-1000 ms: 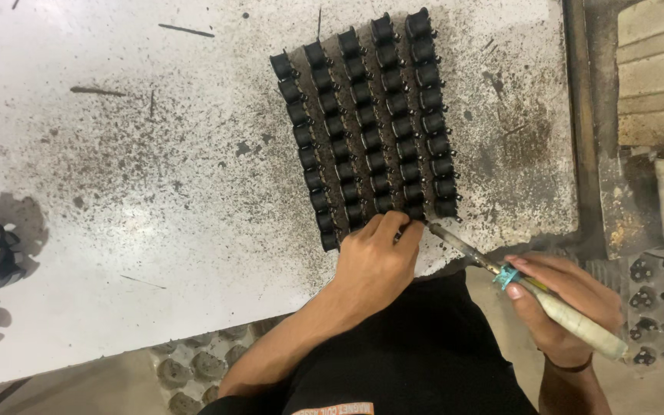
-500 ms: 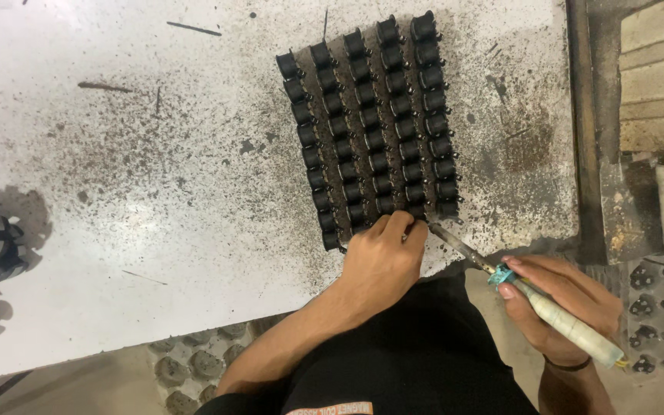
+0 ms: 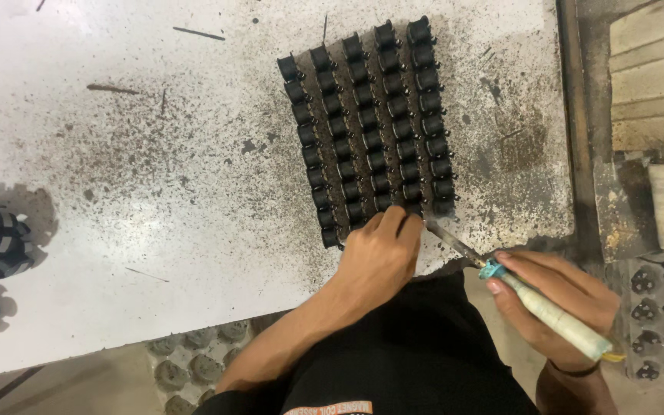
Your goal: The person picks small black cylindrical components from piles and trays on the workbench and arranges them into a neat grid of rows. They then take a soldering iron and solder the leads of each component in the grid one by one, working across the rows.
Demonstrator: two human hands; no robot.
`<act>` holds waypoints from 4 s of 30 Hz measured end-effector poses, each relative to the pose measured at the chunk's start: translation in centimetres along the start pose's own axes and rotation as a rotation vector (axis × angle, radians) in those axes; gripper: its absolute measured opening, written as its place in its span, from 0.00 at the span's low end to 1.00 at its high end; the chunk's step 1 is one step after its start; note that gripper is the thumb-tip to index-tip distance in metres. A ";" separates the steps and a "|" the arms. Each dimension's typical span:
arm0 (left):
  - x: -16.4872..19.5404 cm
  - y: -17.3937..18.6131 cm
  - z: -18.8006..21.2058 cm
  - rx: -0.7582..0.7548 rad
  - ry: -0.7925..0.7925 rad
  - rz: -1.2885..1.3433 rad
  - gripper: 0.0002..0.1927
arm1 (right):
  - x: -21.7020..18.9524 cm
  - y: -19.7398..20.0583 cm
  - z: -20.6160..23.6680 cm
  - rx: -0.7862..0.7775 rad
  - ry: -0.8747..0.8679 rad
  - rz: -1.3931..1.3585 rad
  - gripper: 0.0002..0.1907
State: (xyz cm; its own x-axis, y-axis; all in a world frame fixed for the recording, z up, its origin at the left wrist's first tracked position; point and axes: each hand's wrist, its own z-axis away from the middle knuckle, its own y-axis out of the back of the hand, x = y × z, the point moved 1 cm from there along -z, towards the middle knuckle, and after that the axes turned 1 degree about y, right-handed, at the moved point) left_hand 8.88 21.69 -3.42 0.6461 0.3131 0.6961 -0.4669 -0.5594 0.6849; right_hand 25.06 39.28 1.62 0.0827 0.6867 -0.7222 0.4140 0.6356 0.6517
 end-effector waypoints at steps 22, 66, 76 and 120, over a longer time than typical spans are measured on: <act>-2.5 2.0 4.4 0.095 0.031 -0.010 0.16 | -0.2 -3.3 3.1 0.048 -0.102 -0.059 0.15; -3.6 1.0 2.0 0.082 0.066 -0.018 0.16 | 0.3 -3.9 0.5 0.056 -0.080 -0.058 0.14; -3.1 1.5 1.5 0.070 0.079 0.014 0.15 | -0.7 -3.6 -1.3 -0.025 0.046 0.006 0.12; -4.1 1.1 -0.4 0.086 0.090 0.004 0.19 | -0.8 -4.0 -4.6 -0.035 0.086 -0.020 0.12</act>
State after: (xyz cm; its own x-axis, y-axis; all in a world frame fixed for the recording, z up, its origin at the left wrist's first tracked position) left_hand 5.44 20.06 -5.45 0.5859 0.3758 0.7180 -0.4131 -0.6237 0.6636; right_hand 19.16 37.78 0.64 -0.0044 0.7008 -0.7134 0.3823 0.6604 0.6463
